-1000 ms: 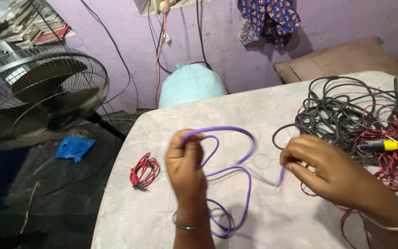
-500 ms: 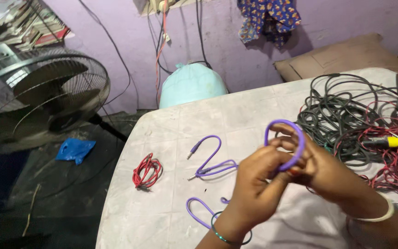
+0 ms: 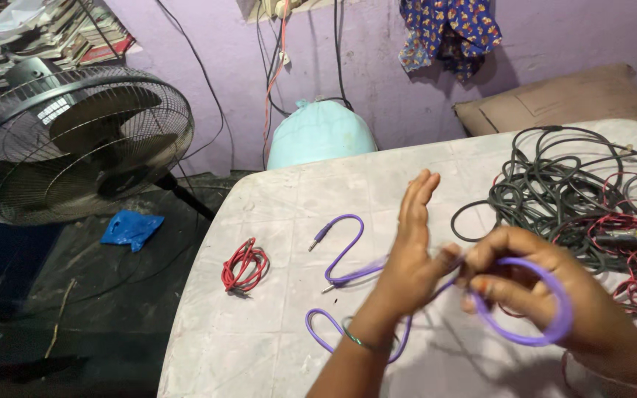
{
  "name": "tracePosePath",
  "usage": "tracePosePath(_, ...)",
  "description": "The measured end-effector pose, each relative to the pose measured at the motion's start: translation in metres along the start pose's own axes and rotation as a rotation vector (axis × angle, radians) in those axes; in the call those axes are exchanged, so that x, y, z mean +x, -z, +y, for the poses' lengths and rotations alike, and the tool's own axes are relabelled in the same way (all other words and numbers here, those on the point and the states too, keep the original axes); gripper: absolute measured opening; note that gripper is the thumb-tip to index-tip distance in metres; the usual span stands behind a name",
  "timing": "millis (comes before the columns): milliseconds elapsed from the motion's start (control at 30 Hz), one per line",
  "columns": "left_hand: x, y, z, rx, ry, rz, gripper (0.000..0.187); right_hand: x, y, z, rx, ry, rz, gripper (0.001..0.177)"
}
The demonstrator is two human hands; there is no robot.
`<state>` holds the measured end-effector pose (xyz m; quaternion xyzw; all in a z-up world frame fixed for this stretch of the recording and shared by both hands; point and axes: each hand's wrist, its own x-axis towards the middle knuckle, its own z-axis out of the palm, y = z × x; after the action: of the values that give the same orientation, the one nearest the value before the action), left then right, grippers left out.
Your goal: The person organizes a pile of tangled electrical cables on a table. They separate the cables by color, untangle each one, and coil them neatly into individual bundles. The person handles red, purple, green, and black cables, placing the finished coils on the table.
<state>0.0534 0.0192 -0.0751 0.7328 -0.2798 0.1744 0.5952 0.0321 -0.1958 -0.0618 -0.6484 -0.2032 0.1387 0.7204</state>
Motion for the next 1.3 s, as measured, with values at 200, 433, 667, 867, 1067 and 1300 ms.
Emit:
tracePosePath(200,-0.006,0.081,-0.135,0.872,0.341,0.236,0.046,-0.004,0.037,-0.007,0.102,0.042,0.170,0.012)
tracePosePath(433,-0.053,0.095,-0.192,1.130,0.791,0.031,0.021,0.003,0.037,-0.015,0.044,0.082,0.261,0.012)
tracePosePath(667,-0.056,0.083,-0.210,1.105,0.676,0.025,0.012,0.011,0.022,-0.039,-0.092,0.044,0.357,0.017)
tracePosePath(867,-0.044,0.089,-0.199,0.072,1.094,0.096,0.005,0.019,0.031,-0.035,-0.408,0.286,0.479,0.015)
tracePosePath(1067,-0.014,0.084,-0.147,-0.290,0.779,0.130,0.013,0.028,0.045,-0.046,-1.367,-0.056,0.316,0.058)
tracePosePath(1300,-0.002,0.053,-0.003,-0.711,0.568,-0.256,0.019,0.026,0.007,-0.033,-1.344,0.580,0.147,0.079)
